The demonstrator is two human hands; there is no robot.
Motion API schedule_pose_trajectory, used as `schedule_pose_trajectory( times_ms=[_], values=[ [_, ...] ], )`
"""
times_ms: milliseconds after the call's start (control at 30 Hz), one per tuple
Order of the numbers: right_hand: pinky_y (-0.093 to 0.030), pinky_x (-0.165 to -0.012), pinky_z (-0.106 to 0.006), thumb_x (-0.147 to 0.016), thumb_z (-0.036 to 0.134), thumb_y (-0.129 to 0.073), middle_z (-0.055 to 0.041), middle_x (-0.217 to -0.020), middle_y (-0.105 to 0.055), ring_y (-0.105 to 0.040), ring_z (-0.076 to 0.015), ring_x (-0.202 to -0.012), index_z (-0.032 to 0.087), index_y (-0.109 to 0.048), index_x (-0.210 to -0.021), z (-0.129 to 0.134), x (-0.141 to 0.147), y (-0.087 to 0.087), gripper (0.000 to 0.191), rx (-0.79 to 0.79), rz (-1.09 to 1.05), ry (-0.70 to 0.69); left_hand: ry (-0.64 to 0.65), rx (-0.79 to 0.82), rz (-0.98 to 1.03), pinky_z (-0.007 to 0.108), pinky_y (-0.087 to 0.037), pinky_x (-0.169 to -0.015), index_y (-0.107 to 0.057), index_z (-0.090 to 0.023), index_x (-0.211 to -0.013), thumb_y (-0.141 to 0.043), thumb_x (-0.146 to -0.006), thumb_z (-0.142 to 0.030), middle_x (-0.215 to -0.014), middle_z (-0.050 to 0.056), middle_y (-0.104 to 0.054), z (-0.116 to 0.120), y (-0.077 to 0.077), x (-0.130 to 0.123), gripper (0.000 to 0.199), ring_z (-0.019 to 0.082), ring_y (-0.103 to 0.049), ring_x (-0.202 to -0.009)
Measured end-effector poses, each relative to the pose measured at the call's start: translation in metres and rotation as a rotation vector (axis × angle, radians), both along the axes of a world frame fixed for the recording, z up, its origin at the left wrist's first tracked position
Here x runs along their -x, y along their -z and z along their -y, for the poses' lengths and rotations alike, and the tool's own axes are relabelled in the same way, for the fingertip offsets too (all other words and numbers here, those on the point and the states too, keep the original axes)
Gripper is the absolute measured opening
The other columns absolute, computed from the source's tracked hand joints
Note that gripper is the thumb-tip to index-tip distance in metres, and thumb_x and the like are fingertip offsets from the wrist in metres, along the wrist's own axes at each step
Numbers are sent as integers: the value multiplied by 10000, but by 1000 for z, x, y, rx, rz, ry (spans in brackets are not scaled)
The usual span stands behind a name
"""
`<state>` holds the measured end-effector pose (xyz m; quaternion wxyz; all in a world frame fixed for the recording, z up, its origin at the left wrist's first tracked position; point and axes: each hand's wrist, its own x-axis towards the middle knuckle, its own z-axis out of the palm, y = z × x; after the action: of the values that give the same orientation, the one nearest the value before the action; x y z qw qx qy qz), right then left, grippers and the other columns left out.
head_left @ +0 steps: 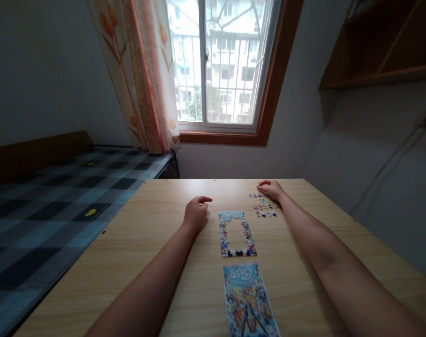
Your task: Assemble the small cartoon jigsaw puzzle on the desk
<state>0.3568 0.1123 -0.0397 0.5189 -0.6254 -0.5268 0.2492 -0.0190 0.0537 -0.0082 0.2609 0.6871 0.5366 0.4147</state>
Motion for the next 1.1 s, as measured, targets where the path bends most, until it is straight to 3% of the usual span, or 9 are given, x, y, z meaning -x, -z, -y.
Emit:
schedule_pose_trajectory(
  times_ms=[167,333,467,500,567,667,767,900,1100],
  values=[
    [-573,-695,-335,-597,511,-873,-88,-800,-758,-699,-218,-763,170,-712,-770,11,-8,-6,415,-118,-116,46,-2,-10,-23,335,-523,-901,-804,-186,-963,-490,-737,-134,-984,67,-775,0,1,0,390,226,-697,-928],
    [-573,-808,-397,-677,580,-793,-102,-874,-765,-712,-260,-896,164,-727,-871,27,-16,-8,464,-253,-151,257,18,-46,-99,322,-529,-908,-802,-198,-947,-497,-772,-144,-997,53,-776,0,-1,0,356,210,-695,-921],
    [-543,-902,-431,-691,518,-790,-144,-970,-768,-695,-298,-967,157,-760,-913,35,-4,-30,425,-327,-93,371,99,-132,-204,351,-515,-967,-793,-212,-975,-550,-822,-208,-1052,60,-765,2,-2,-2,287,226,-676,-993],
    [-544,-892,-426,-708,497,-779,-146,-972,-770,-700,-292,-945,155,-766,-923,38,3,-40,404,-342,-48,346,123,-160,-236,364,-505,-987,-789,-212,-989,-569,-831,-230,-1065,67,-760,3,-2,-3,272,235,-668,-1020],
    [-550,-851,-393,-703,436,-793,-136,-938,-776,-710,-265,-884,151,-769,-908,45,22,-62,351,-286,-25,132,161,-206,-308,395,-480,-1020,-780,-208,-1025,-600,-847,-277,-1087,81,-750,6,-2,-5,262,256,-647,-1067],
    [-540,-756,-343,-650,398,-843,-95,-870,-781,-706,-230,-809,169,-785,-875,60,60,-88,327,59,80,-356,185,-244,-413,448,-446,-1043,-764,-214,-1086,-637,-848,-328,-1141,95,-731,13,-2,-8,293,291,-607,-1124],
    [-511,-717,-303,-653,390,-852,-59,-874,-784,-687,-197,-789,195,-800,-884,74,95,-94,306,284,231,-695,203,-270,-493,475,-418,-1059,-743,-235,-1144,-673,-834,-364,-1204,96,-707,20,-3,-11,343,311,-569,-1177],
    [-479,-679,-272,-661,338,-834,-27,-809,-772,-661,-168,-740,203,-807,-864,79,122,-80,246,346,303,-761,235,-292,-532,465,-405,-1068,-722,-238,-1186,-671,-855,-405,-1239,99,-690,25,-4,-12,374,309,-546,-1212],
    [-472,-651,-254,-643,293,-823,-26,-795,-773,-667,-173,-729,194,-807,-840,75,127,-63,221,399,364,-718,252,-292,-582,457,-415,-1064,-700,-237,-1224,-672,-860,-429,-1258,93,-682,23,-2,-13,412,311,-539,-1234]
  ],
)
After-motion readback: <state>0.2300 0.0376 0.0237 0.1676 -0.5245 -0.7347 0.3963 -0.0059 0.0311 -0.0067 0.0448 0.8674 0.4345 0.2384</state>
